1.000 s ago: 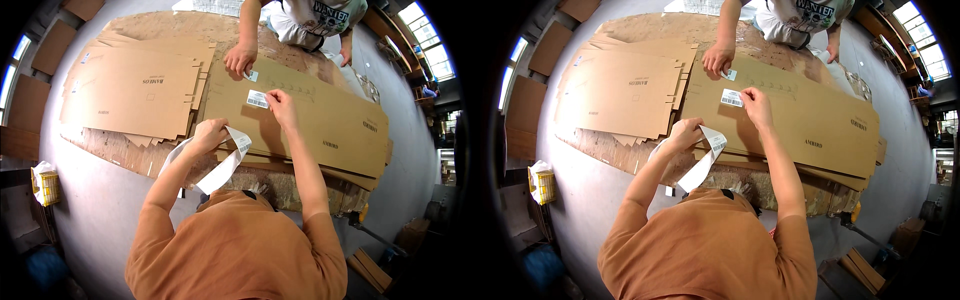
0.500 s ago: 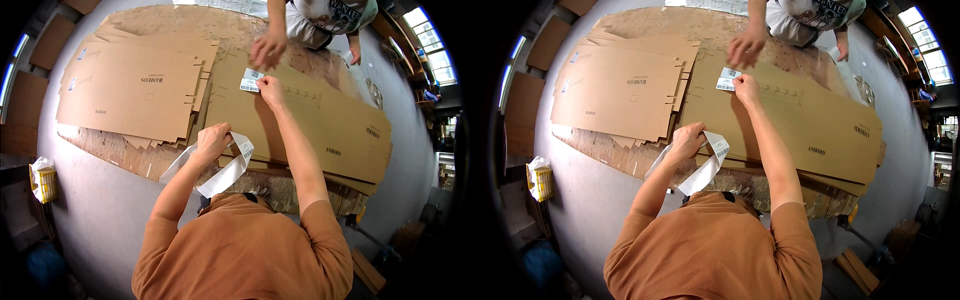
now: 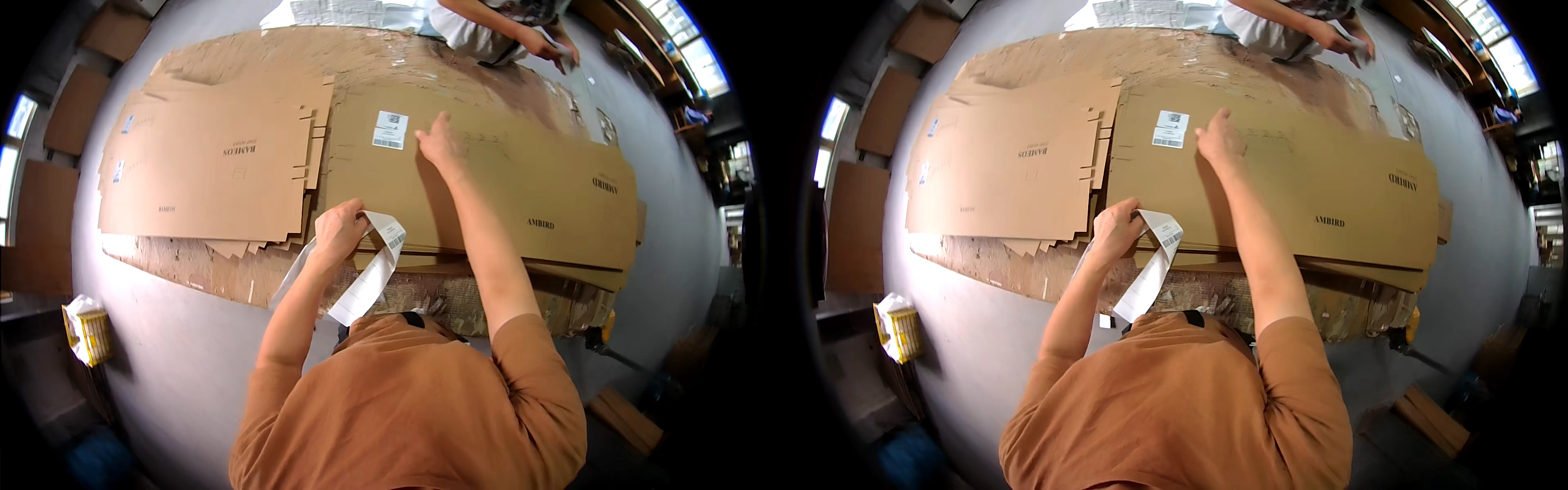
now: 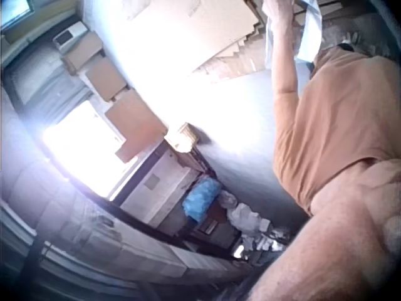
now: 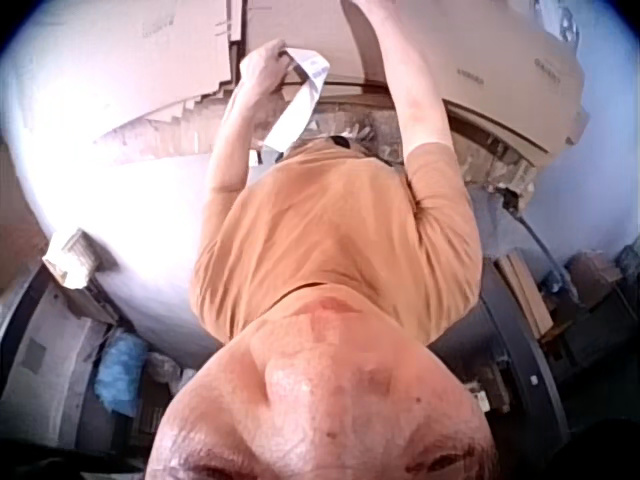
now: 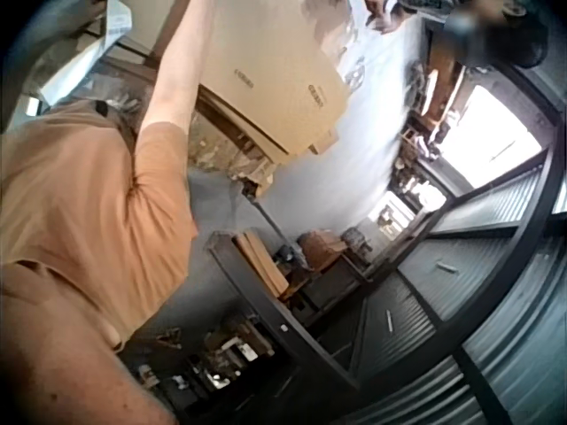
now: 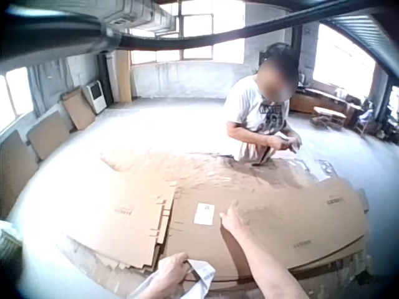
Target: The person applies shipping labels to a stack of flat cardboard boxes. They peel individual labels from a continuous roll and place them onto the surface of each box. A coworker is visible in the background performing similar labeling tasks.
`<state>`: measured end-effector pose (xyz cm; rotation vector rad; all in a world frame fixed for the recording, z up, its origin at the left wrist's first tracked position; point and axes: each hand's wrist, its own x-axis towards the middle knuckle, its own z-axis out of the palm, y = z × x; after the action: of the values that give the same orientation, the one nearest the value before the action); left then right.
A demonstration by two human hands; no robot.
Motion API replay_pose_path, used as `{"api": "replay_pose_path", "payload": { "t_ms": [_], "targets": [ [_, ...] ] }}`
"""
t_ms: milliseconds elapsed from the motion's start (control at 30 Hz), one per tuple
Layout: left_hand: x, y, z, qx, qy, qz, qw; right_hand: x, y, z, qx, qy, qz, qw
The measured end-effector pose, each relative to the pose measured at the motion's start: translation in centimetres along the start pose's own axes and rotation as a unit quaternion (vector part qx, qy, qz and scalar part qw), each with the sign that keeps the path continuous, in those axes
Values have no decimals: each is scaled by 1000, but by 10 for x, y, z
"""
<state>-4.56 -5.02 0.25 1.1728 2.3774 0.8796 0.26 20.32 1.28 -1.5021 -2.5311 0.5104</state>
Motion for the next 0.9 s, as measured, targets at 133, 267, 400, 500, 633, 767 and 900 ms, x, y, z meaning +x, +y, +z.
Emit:
{"api": "replay_pose_path", "payload": {
  "t_ms": [133, 267, 400, 500, 633, 767, 900],
  "targets": [
    [-1, 5, 1, -1, -12, -75, 997, -15, 121, -49, 58, 42, 36, 997],
    [-2, 1, 13, -10, 20, -63, 998, -50, 289, -109, -44, 139, 187, 972],
    [-3, 10, 20, 25, 57, -67, 996, -88, 442, -170, -133, 131, 372, 909],
    [-2, 10, 28, 37, 78, -71, 994, -104, 507, -192, -159, 129, 399, 894],
    [1, -4, 37, 2, 92, -64, 994, -92, 554, -207, -135, 94, 396, 904],
    [-9, -4, 40, -74, 101, -56, 991, -73, 564, -203, -218, 122, 369, 895],
    [-4, -7, 44, -11, 112, -115, 987, -74, 601, -210, -288, 101, 232, 924]
  ]
}}
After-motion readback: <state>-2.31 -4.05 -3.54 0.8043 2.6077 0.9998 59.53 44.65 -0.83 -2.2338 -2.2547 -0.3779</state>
